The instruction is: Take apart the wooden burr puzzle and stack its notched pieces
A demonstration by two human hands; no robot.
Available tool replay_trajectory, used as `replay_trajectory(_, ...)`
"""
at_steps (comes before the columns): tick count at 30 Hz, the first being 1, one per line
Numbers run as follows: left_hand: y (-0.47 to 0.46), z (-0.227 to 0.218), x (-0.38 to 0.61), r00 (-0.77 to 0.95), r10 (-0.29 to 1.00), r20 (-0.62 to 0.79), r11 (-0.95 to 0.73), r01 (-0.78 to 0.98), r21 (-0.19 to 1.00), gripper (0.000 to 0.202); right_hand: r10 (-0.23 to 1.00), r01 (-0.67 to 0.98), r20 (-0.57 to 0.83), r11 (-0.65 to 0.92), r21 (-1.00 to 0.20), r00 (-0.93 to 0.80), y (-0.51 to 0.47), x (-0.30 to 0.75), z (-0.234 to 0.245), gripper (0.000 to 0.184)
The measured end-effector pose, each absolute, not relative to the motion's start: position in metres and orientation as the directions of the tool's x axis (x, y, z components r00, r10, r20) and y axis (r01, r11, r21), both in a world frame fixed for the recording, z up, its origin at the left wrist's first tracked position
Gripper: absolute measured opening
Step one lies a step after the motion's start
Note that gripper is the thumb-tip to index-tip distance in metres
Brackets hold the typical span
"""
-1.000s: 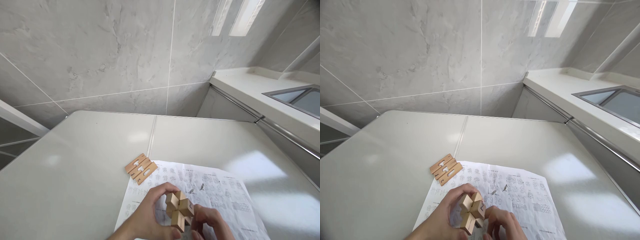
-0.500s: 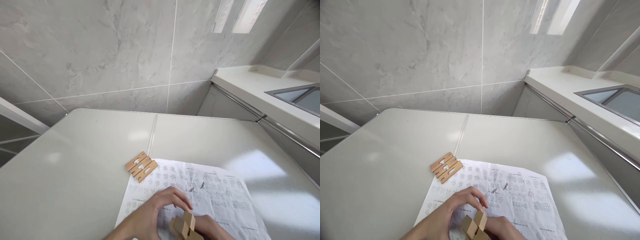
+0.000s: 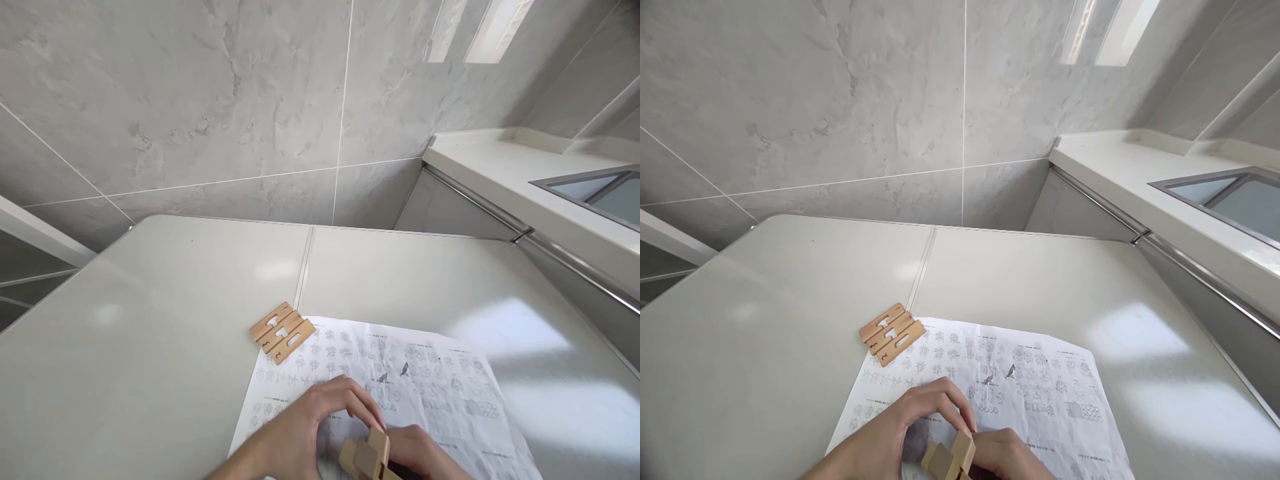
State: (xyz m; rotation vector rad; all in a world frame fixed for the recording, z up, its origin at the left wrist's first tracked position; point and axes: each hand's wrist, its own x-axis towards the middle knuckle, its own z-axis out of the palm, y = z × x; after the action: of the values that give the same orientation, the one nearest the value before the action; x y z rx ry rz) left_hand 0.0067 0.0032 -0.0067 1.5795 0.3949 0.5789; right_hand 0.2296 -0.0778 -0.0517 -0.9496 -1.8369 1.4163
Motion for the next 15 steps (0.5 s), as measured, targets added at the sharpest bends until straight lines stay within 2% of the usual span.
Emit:
replay_trajectory(5, 0.003, -0.008, 0.006, 0.791, 0.598, 0.131, -0.096, -0.091, 0.991, 0.066, 0.842, 0.167, 0.023, 0.134, -0.977, -0.539, -0.076, 0.229, -0.043, 0.059)
replay_trajectory(12, 0.003, -0.006, 0.006, 0.792, 0.603, 0.096, -0.079, -0.060, 0.995, 0.066, 0.845, 0.185, 0.011, 0.129, -0.974, -0.534, -0.077, 0.226, -0.048, 0.064)
replay_trajectory(15, 0.003, -0.003, 0.007, 0.785, 0.614, 0.083, -0.099, -0.028, 0.995, 0.069, 0.861, 0.184, -0.023, 0.082, -0.980, -0.508, -0.075, 0.225, -0.034, 0.060)
